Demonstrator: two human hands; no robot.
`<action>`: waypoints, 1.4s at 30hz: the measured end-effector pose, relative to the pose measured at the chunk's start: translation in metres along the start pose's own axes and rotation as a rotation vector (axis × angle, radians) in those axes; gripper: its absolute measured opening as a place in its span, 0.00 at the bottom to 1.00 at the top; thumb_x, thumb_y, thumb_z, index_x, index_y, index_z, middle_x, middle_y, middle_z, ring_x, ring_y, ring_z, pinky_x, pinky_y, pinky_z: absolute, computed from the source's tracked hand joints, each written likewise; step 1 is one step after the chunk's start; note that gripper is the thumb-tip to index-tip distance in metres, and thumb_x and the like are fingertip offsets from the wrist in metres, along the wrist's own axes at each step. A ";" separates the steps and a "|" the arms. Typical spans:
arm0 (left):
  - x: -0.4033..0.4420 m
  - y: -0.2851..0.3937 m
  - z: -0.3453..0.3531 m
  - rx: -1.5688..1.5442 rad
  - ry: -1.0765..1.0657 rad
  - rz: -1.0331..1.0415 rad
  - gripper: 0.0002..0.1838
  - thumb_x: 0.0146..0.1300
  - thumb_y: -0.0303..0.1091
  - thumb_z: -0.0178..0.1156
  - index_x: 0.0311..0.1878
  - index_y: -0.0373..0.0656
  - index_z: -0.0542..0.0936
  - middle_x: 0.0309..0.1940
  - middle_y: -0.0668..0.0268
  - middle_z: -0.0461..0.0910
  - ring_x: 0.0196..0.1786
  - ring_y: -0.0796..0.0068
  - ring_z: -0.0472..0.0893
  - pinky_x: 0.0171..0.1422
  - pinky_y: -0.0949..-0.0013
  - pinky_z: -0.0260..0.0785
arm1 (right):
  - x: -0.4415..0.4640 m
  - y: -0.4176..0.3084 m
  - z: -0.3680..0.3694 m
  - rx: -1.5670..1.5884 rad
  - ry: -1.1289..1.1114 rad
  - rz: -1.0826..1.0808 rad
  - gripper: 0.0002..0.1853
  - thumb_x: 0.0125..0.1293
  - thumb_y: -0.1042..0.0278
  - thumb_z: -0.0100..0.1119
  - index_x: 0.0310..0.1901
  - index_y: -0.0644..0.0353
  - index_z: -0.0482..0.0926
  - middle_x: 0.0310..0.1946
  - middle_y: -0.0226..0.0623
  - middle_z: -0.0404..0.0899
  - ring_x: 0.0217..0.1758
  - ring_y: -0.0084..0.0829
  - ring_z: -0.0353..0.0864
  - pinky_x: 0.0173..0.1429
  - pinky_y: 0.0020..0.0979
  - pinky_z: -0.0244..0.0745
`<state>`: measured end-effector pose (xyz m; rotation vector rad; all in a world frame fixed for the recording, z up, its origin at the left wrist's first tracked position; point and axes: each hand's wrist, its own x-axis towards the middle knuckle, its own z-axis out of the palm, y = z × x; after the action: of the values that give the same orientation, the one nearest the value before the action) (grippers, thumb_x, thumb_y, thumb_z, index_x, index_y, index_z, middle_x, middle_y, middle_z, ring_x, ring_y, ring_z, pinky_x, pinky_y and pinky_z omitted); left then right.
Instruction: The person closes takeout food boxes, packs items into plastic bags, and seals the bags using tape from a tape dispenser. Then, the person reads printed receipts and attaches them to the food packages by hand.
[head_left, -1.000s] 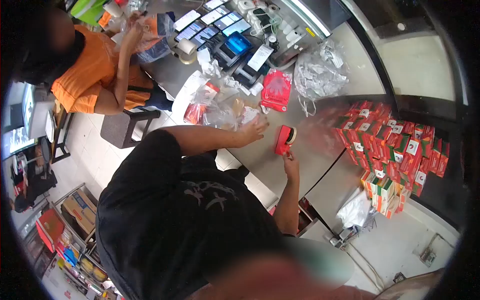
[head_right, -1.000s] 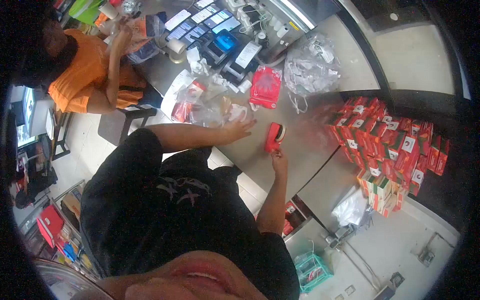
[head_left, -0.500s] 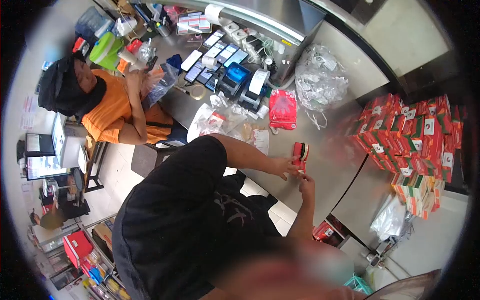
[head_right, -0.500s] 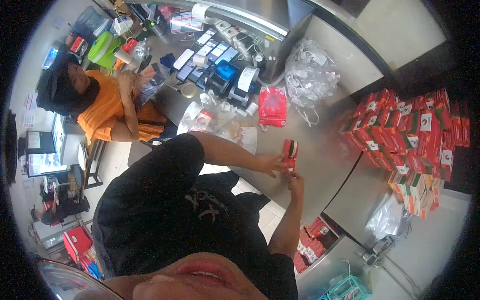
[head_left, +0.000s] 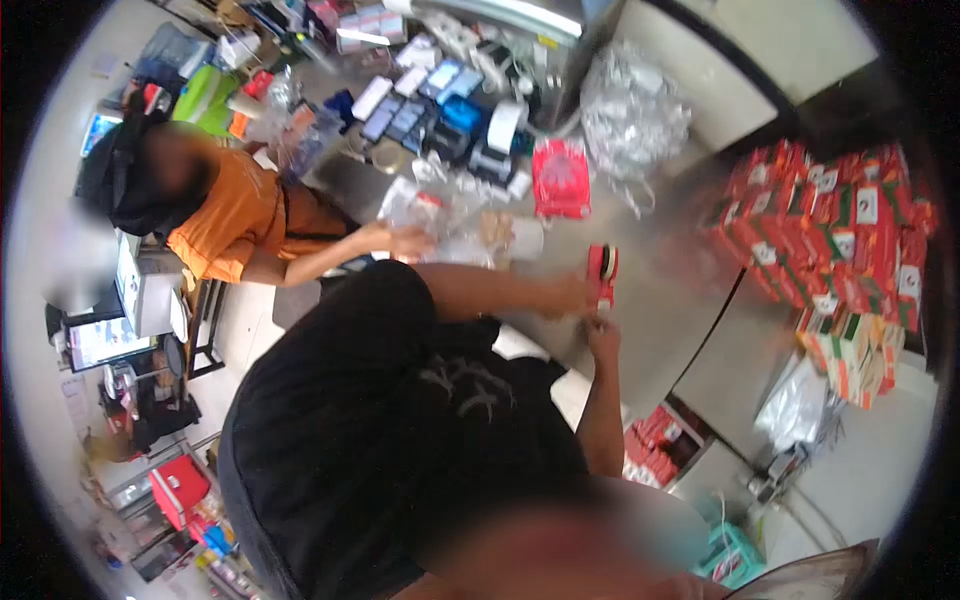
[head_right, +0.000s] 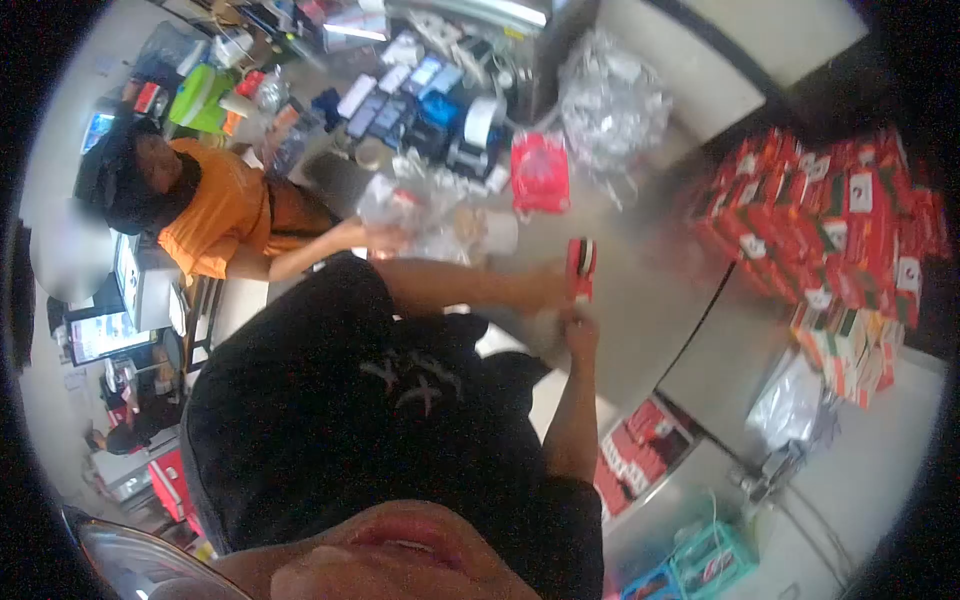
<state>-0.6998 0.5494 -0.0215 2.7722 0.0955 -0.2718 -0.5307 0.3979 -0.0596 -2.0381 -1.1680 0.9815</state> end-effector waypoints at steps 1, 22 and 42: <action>-0.014 0.004 -0.020 -0.005 0.032 -0.287 0.08 0.58 0.31 0.59 0.38 0.44 0.84 0.54 0.49 0.79 0.60 0.47 0.78 0.69 0.44 0.66 | -0.004 0.009 0.010 0.017 -0.095 0.060 0.19 0.65 0.51 0.67 0.43 0.60 0.90 0.31 0.43 0.87 0.34 0.30 0.85 0.43 0.37 0.79; -0.165 -0.111 -0.034 -0.239 0.164 -0.337 0.37 0.62 0.26 0.62 0.74 0.62 0.67 0.75 0.53 0.65 0.75 0.43 0.66 0.76 0.49 0.65 | 0.019 -0.116 0.060 0.261 -0.270 0.283 0.17 0.67 0.56 0.70 0.44 0.65 0.88 0.25 0.29 0.79 0.22 0.21 0.74 0.28 0.28 0.70; -0.177 -0.093 -0.007 -0.086 0.072 -0.244 0.47 0.54 0.30 0.71 0.79 0.56 0.62 0.78 0.59 0.61 0.82 0.49 0.55 0.85 0.39 0.42 | -0.003 -0.142 0.124 0.434 -0.213 0.152 0.13 0.70 0.61 0.67 0.46 0.63 0.88 0.30 0.27 0.82 0.25 0.18 0.71 0.28 0.24 0.66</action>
<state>-0.8815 0.6335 -0.0107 2.6834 0.4551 -0.2230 -0.6982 0.4736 -0.0178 -1.7206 -0.8160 1.4176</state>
